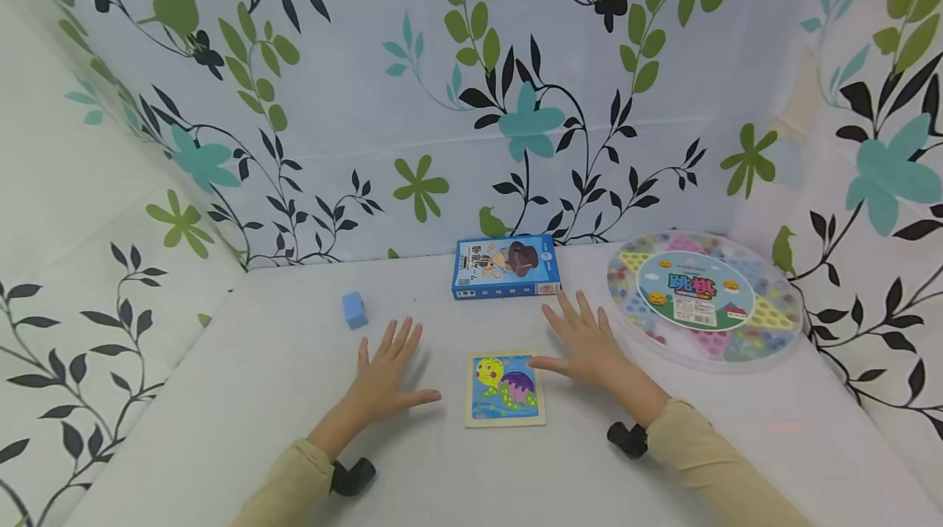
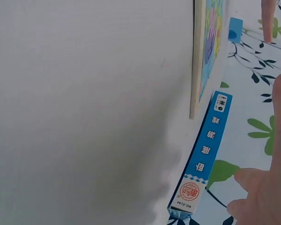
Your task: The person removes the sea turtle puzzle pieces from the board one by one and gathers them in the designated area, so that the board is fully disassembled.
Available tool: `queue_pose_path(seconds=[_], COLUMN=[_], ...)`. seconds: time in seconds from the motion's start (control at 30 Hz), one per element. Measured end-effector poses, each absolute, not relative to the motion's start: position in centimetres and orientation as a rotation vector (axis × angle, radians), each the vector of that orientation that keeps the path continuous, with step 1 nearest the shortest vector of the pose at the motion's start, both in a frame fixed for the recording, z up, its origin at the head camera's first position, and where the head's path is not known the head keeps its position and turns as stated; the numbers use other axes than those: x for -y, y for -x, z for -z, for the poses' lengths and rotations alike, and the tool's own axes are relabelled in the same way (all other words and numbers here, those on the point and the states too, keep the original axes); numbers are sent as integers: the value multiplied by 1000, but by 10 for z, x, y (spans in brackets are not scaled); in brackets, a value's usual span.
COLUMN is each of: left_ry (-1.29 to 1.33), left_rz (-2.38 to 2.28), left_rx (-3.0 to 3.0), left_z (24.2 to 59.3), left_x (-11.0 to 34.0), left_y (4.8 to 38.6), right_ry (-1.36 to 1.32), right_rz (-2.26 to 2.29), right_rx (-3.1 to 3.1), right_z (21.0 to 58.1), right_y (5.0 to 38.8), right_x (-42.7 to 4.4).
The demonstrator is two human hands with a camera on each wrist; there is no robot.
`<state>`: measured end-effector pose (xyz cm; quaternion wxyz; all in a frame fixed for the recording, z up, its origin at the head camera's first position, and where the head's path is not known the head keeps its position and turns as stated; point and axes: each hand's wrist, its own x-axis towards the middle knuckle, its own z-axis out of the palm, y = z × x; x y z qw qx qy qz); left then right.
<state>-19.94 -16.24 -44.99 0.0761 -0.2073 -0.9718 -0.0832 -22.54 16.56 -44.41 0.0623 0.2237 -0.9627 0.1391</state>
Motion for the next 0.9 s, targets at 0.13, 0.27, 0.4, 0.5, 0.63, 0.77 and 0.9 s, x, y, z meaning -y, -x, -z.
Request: queue_pose_path(seconds=[0.13,0.27,0.4,0.5,0.63,0.77,0.9], left_ry=[564,527,579,645,667,647,641], left_rz=[308,426,633,759,775,723,686], left_rx=[2903,2901,2894,2899,2933,2988,3021], left_z=[451,455,466,474,482,486,488], left_x=[156,147,136,129,122,119,116], left_y=[198,193,183,174,167,168,170], right_ry=[-693,-711,-748,-781,-765,-734,-726], right_rz=[-411,-438,-473,-510,-630,-788,-850], right_rx=[2876,2849,2805,2785,2773,2779,2769], right_z=[446,449,453,456,460,463,465], right_y=[227,225,220,216,214,211,209], right_x=[-150,-136,-124,-117,-108,-99,-93])
